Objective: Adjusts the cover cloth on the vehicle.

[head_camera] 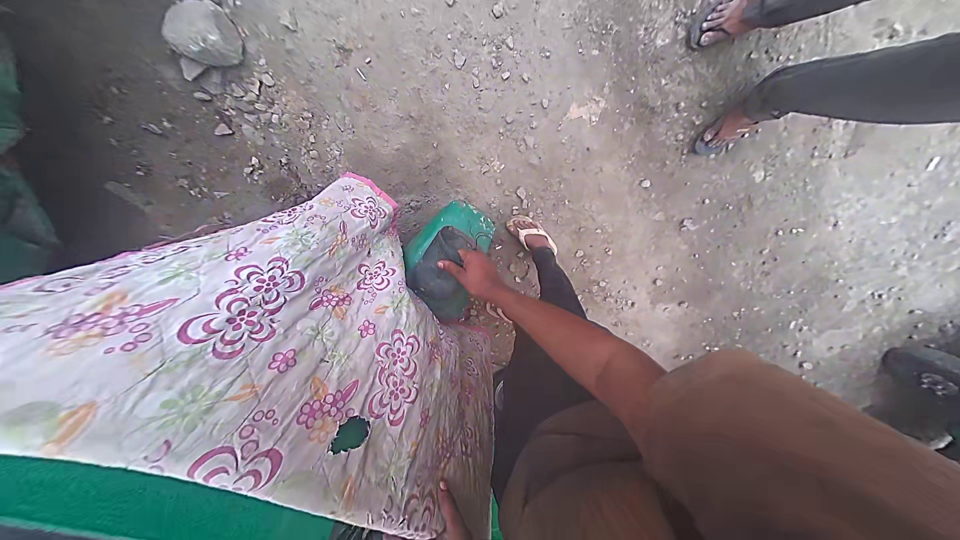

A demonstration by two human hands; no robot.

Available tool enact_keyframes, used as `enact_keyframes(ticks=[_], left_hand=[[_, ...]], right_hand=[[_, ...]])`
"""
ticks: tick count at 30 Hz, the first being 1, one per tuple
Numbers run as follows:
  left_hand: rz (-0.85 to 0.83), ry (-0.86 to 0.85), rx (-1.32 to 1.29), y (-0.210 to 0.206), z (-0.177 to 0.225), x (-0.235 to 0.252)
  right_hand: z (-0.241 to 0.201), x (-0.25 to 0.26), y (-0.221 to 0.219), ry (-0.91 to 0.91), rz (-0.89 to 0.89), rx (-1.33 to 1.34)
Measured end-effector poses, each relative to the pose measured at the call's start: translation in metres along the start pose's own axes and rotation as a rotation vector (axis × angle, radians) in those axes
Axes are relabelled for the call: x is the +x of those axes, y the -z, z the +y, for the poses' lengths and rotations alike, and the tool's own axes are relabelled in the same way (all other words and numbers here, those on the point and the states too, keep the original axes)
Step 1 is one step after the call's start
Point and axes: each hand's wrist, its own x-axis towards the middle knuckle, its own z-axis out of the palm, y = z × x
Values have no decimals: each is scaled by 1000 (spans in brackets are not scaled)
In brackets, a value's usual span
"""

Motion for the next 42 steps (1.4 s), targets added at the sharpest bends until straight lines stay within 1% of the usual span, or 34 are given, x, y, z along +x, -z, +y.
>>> enact_keyframes(ticks=[2,4,7,9,11,14,16,18,20,21,23,24,26,28,30,31,32,34,36,37,40,41,42], left_hand=[[28,9,-68,-2,2,2],[13,3,-93,0,1,5],[3,-45,-115,2,-4,4],[11,-75,-115,2,-10,5],[44,-81,-104,-4,-12,10],[96,-52,-114,-8,-16,7],[109,-51,-141,-8,-19,6],[109,-59,-176,-9,-21,6],[74,-70,-230,-6,-24,7],[41,-78,-259,-3,-29,6],[-40,-109,-328,8,-46,-9],[-42,-130,-367,14,-57,-18],[29,-164,-412,19,-87,-41],[100,-161,-387,16,-128,-68],[123,-121,-325,6,-173,-96],[114,-93,-291,-1,-195,-108],[105,-71,-260,-9,-215,-121],[81,-37,-211,-27,-249,-142],[108,-8,-163,-45,-267,-154],[89,0,-154,-47,-268,-155],[-142,54,-198,-35,-259,-151],[-162,80,-210,-34,-256,-151],[-130,98,-213,-35,-256,-152]], right_hand=[[-3,3,3,39,-28,-65],[-1,2,7,82,-27,-148],[10,-15,28,107,-44,-303],[33,-30,53,79,10,-346],[56,-42,88,7,66,-406],[80,-76,135,-121,80,-557],[80,-102,150,-142,108,-609],[62,-129,152,-111,148,-627],[34,-151,138,-18,190,-615],[14,-162,124,54,205,-592],[-29,-200,86,204,208,-560],[-56,-221,64,308,209,-548],[-110,-268,16,596,204,-588],[-147,-311,-36,933,189,-649],[-164,-347,-88,1184,138,-711],[-166,-359,-112,1253,92,-774],[-162,-367,-134,1287,36,-856],[-145,-370,-166,1270,-61,-1096],[-132,-365,-185,1216,-96,-1334],[-132,-364,-190,1179,-111,-1396],[-135,-368,-190,1085,-152,-1505],[-135,-369,-189,1085,-173,-1513],[-136,-369,-188,1105,-196,-1509]])
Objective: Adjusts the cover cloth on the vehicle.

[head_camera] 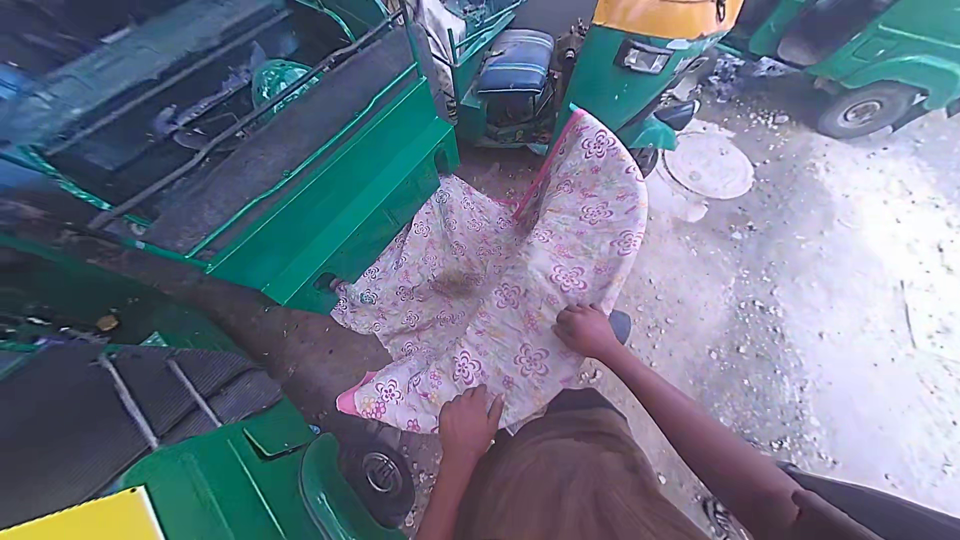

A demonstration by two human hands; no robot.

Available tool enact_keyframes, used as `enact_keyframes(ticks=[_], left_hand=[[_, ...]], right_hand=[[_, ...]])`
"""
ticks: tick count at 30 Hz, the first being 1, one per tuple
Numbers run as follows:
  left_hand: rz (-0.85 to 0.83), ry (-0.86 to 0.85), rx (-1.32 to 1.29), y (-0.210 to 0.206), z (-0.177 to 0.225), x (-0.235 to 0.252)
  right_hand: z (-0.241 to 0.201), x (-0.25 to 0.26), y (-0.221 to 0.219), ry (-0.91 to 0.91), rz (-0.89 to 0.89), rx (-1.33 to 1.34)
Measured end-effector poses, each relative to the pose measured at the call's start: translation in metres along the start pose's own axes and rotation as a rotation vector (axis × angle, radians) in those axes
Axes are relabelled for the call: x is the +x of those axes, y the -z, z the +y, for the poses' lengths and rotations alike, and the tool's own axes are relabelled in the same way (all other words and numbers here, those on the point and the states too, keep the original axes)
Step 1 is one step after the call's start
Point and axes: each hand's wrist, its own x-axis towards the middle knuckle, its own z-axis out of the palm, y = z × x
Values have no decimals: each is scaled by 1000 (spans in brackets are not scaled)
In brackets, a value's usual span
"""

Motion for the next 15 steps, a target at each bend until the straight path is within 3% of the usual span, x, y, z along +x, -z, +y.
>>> enact_keyframes(ticks=[3,5,8,11,15], left_hand=[[179,-15,-9,-8,-4,-2],[113,13,-66,-4,4,0],[16,110,-400,13,24,-5],[132,15,-673,7,75,-5],[194,-60,-316,-5,147,3]], right_hand=[[8,-5,5,100,78,138],[25,-23,4,124,287,340],[54,-49,-2,4,558,437],[102,-63,-10,-227,486,624],[156,-58,-36,-361,285,1207]])
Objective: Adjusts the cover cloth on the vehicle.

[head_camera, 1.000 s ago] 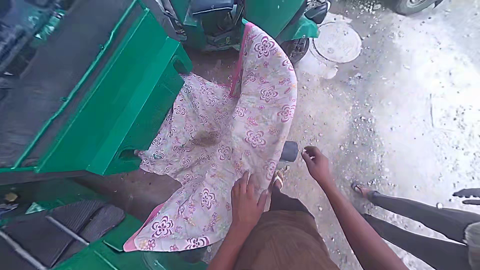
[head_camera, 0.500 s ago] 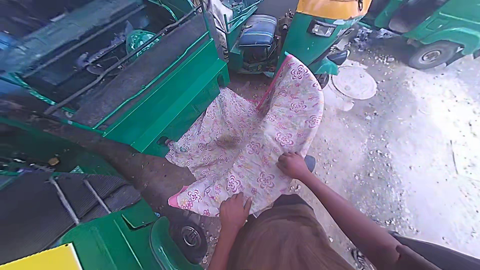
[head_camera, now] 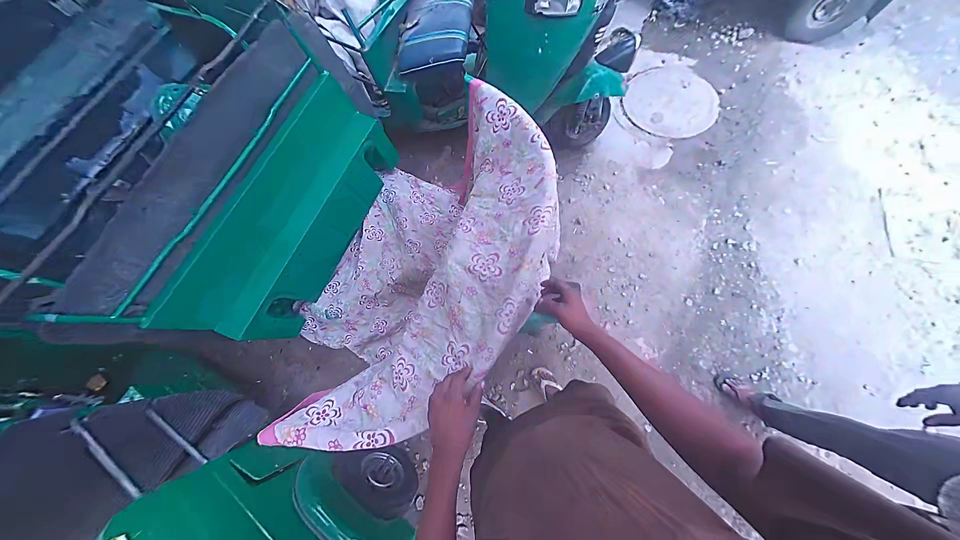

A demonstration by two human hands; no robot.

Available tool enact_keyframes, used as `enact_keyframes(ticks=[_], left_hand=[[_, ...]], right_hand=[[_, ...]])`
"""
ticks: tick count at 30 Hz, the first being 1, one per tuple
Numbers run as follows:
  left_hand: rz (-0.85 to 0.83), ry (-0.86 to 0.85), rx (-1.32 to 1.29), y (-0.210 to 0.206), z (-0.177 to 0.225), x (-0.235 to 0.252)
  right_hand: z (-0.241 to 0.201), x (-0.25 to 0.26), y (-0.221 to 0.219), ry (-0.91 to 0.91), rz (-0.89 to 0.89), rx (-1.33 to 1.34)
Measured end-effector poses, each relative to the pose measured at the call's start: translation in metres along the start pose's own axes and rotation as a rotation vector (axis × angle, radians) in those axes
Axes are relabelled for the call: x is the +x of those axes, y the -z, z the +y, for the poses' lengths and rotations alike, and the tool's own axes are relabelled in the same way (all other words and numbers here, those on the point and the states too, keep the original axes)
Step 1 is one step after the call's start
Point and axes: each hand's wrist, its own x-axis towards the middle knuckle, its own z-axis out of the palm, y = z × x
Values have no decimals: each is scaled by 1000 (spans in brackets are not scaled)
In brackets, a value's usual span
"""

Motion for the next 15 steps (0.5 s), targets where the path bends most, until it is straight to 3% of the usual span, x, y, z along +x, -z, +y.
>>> enact_keyframes(ticks=[3,6,9,13,15], left_hand=[[68,32,116,-16,24,3],[180,99,31,-14,29,6],[293,120,-43,-7,23,2],[501,157,-107,22,26,8],[613,190,-236,40,22,10]], right_hand=[[-6,20,11,-99,-89,310],[-16,40,12,-109,-153,377],[-21,35,10,-36,-208,413],[-61,11,26,163,-336,472],[-77,4,30,232,-425,368]])
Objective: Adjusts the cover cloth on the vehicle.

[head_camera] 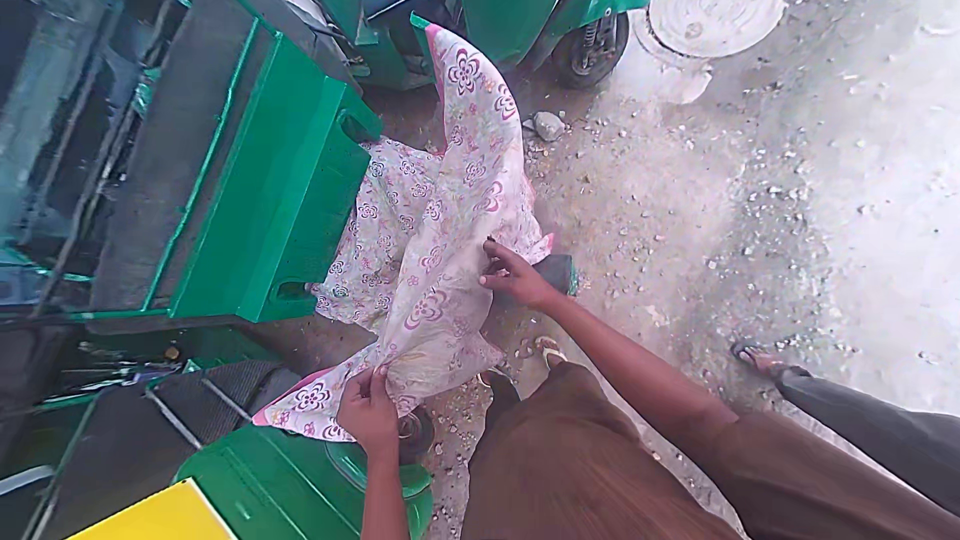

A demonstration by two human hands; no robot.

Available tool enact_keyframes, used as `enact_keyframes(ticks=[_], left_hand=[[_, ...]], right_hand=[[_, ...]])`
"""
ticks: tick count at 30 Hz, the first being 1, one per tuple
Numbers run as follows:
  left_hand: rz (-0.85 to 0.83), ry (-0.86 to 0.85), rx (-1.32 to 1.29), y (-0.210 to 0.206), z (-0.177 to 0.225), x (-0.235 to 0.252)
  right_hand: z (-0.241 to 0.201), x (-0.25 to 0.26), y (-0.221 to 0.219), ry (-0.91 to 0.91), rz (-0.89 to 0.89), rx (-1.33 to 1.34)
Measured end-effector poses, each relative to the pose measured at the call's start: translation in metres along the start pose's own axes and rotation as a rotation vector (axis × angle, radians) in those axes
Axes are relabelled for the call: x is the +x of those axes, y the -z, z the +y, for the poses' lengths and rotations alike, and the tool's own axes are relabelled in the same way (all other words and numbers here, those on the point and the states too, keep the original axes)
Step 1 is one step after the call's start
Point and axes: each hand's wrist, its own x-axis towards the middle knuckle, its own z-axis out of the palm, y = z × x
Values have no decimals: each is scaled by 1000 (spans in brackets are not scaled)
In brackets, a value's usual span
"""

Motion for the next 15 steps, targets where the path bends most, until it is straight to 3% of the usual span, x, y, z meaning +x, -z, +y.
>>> enact_keyframes(ticks=[5,10,15], left_hand=[[89,78,-64,31,-5,44],[115,101,-14,48,-17,76],[117,186,26,60,-21,90]], right_hand=[[-13,16,-5,36,-220,-459],[-23,28,-9,75,-273,-625],[-41,42,-16,-12,-398,-724]])
